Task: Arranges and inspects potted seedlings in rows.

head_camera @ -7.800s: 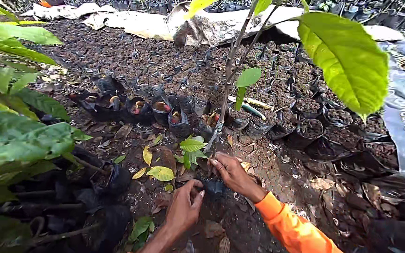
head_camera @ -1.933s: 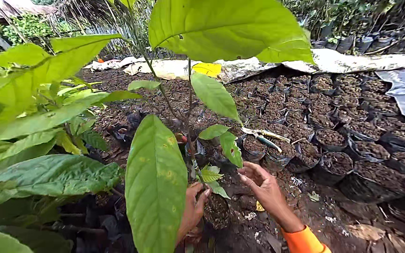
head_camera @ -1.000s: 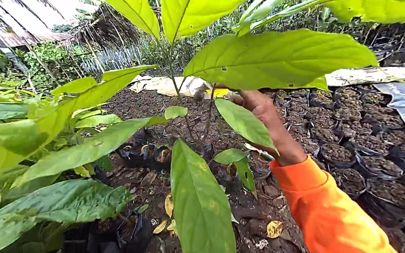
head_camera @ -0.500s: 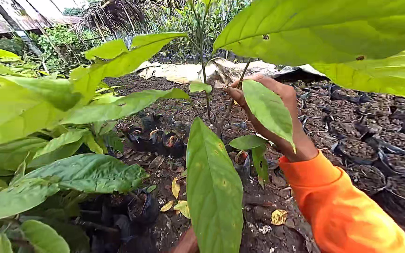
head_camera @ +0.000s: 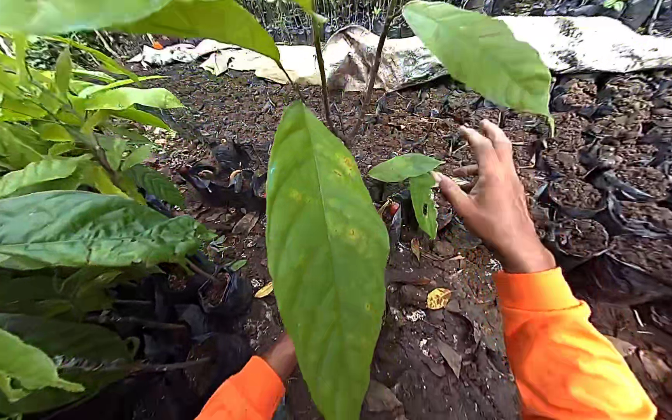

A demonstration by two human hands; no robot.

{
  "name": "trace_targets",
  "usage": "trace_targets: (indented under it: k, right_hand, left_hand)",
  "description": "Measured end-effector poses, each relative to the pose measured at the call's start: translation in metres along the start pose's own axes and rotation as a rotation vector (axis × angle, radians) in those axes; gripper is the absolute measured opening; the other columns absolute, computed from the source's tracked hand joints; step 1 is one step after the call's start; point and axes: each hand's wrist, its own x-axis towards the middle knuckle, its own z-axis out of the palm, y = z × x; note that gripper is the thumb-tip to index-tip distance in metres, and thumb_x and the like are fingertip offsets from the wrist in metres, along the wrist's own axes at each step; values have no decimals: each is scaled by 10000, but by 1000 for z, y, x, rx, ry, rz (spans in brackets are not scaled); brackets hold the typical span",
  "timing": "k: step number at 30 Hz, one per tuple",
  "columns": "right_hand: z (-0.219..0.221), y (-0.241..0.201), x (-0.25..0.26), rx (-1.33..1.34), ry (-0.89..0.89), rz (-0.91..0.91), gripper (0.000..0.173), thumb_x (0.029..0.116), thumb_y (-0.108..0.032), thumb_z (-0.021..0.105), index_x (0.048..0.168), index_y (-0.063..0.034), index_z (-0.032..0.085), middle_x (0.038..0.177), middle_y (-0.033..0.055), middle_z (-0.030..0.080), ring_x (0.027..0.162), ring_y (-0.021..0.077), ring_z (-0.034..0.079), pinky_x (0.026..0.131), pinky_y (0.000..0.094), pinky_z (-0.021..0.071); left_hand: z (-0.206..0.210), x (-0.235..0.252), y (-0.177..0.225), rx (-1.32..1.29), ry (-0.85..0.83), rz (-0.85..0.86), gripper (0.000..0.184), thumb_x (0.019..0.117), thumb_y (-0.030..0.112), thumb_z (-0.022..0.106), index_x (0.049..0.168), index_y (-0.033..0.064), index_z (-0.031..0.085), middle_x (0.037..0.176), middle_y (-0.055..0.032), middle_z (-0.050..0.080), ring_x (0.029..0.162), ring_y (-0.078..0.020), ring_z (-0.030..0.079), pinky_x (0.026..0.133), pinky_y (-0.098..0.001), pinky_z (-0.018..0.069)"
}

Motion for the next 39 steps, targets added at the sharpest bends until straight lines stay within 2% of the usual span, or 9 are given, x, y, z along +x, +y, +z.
trace_targets:
  k: [1,5,7,9,13,20,27,32,39]
  right_hand:
    - [13,15,-25,19,-104,47,682,943,-319,715,1528,-97,444,1638,213,295,1038,383,689,810,586,589]
    - [63,34,-128,278,-738,240,852,838,-349,834,1539,-79,432,1501,177,520,1230,308,628,1043,485,519]
    - [90,28,-168,325,-867,311,1054,753,-360,905,1584,-52,335,1541,187,479,1375,306,523,1157,480,422]
    - [114,20,-203,296,-788,373,1225,693,-413,935,1613,-18,228,1575,220,425,1443,334,450,1199,490,363]
    - [150,11,-221,222,-537,390,1279,606,-542,918,1568,34,302,1454,264,542,1314,422,563,1096,602,440]
    - [131,-37,-135,378,-521,126,1201,661,-486,897,1568,25,298,1454,222,554,1319,327,575,1094,516,465]
    - [173,-100,-91,415,-536,-10,1169,655,-566,879,1560,-55,344,1344,185,640,1177,350,659,958,584,527]
    - [211,-129,-104,491,-703,-70,1139,668,-491,891,1567,-51,348,1403,189,604,1213,354,640,991,576,516]
    - [333,-113,-175,657,-1084,-26,1139,741,-353,908,1616,-62,239,1623,184,363,1479,287,404,1221,449,341]
  left_hand:
    - [-1,1,9,17,-18,-35,181,1020,106,581,1098,8,711,1032,-70,731,934,-121,715,880,-307,605]
    - [-5,4,14,85,-76,-21,233,1055,105,499,1131,-1,692,1073,-74,741,945,-123,721,884,-321,600]
    - [-4,5,12,105,-85,-26,241,1067,105,482,1161,-6,674,1093,-75,741,967,-132,728,903,-330,606]
    - [-1,6,13,163,-93,-30,222,1061,117,510,1156,6,677,1080,-72,747,962,-141,730,905,-345,600]
    - [-5,11,25,192,-38,109,233,1032,132,548,999,-17,724,895,-84,733,819,-125,698,810,-329,577]
    - [-65,19,96,211,201,202,135,1012,53,612,1052,-15,721,903,-89,760,771,-142,741,724,-344,641]
    - [-127,-18,118,217,496,130,156,1024,92,619,1135,5,686,952,-64,774,800,-132,765,723,-293,660]
    - [-151,-57,85,210,658,54,115,988,27,644,1095,0,676,952,-68,783,796,-181,776,722,-337,674]
    - [-146,-118,-22,214,736,-484,188,1043,51,539,1179,-37,634,1036,-103,757,888,-160,756,774,-346,646]
